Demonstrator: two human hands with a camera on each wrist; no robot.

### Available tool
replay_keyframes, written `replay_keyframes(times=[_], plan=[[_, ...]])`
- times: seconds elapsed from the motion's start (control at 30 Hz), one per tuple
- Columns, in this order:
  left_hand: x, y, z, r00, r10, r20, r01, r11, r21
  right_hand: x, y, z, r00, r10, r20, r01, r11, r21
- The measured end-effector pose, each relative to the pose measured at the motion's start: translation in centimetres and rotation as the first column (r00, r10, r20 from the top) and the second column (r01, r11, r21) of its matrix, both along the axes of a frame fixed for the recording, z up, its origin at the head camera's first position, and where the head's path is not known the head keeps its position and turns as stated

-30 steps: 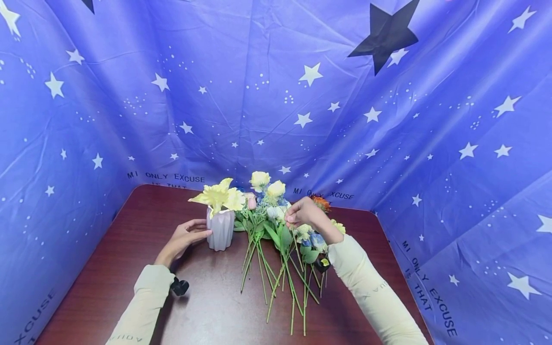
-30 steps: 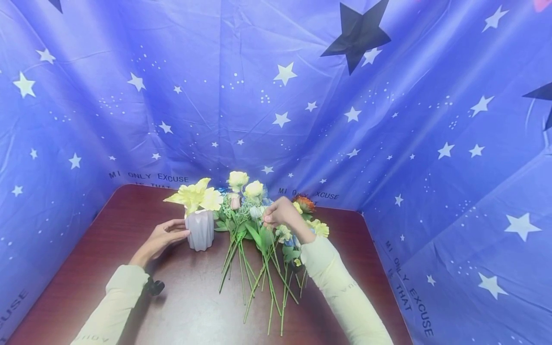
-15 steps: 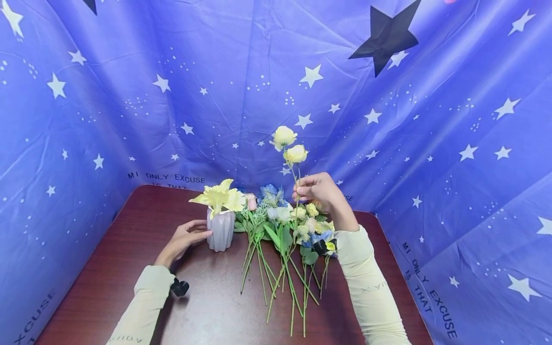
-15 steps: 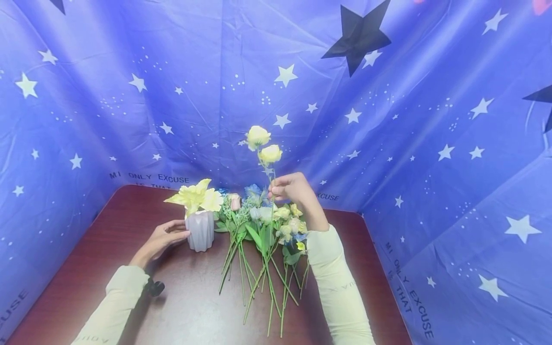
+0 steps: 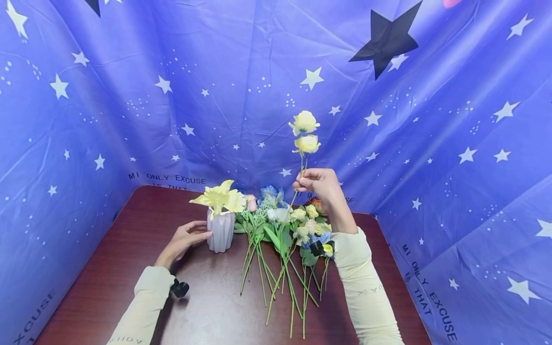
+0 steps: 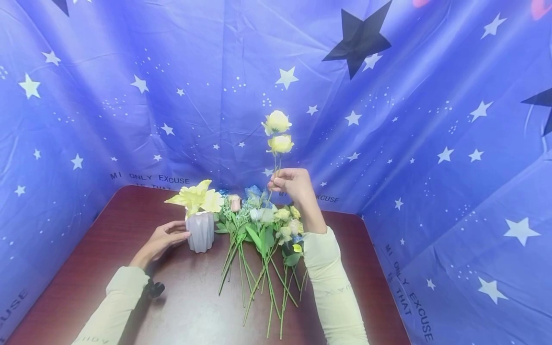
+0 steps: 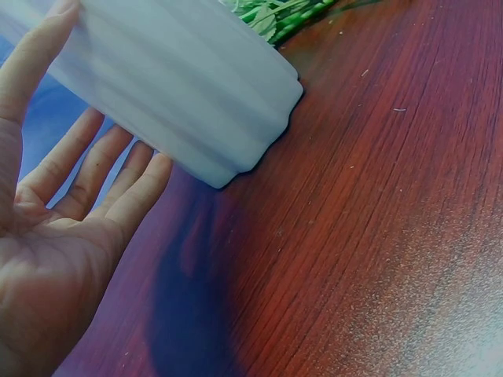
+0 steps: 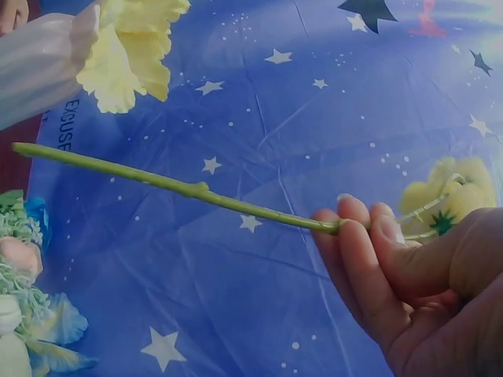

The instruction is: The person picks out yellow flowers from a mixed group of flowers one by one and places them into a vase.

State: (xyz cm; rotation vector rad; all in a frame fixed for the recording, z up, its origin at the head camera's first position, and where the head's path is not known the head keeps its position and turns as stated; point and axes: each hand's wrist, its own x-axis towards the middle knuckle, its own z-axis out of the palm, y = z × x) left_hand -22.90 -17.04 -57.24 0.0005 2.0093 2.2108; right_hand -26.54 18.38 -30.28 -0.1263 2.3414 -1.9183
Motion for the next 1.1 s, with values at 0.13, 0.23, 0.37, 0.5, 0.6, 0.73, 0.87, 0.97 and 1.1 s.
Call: replay_keyframes(times=[0.13,0.23,0.37,0.5,0.6,0.73,0.87,0.97,1.1], plan=[[0.2,-0.1,0.1,1.0,-0.004,-0.005,0.004,1.0,0.005,0.3,-0.7,-0.2,0.997,-0.058,-0.045,0.055,0.996,-0.068],[0.2,-0.1,0.1,1.0,-0.009,-0.012,0.009,1.0,0.008,0.7,-1.4,-0.4,0.992,-0.079,-0.095,0.07,0.993,-0.096],[0.2,0.0,0.0,1.0,-0.005,-0.007,0.005,1.0,0.009,1.0,-2.3,-0.6,0.985,-0.069,-0.159,0.05,0.991,-0.124],[0.1,0.1,0.0,1.0,0.006,0.001,-0.006,1.0,0.006,1.3,-3.2,-0.7,0.977,-0.043,-0.211,0.012,0.989,-0.146],[0.0,0.0,0.1,1.0,0.004,0.005,-0.004,1.0,-0.001,1.4,-3.8,-0.7,0.973,-0.034,-0.23,-0.003,0.987,-0.159],[-0.1,0.0,0.0,1.0,0.003,0.01,-0.003,1.0,0.0,1.5,-4.7,-1.0,0.966,-0.02,-0.257,-0.02,0.988,-0.151],[-0.1,-0.1,0.1,1.0,0.003,0.014,-0.003,1.0,-0.002,1.5,-5.6,-1.7,0.956,-0.001,-0.295,-0.046,0.987,-0.156],[-0.1,-0.1,0.1,1.0,-0.004,0.013,0.004,1.0,-0.004,1.5,-6.2,-2.2,0.947,0.007,-0.32,-0.065,0.983,-0.17],[0.0,-0.2,0.1,1.0,-0.008,0.004,0.008,1.0,-0.005,1.5,-6.9,-2.6,0.93,0.027,-0.367,-0.093,0.982,-0.165]])
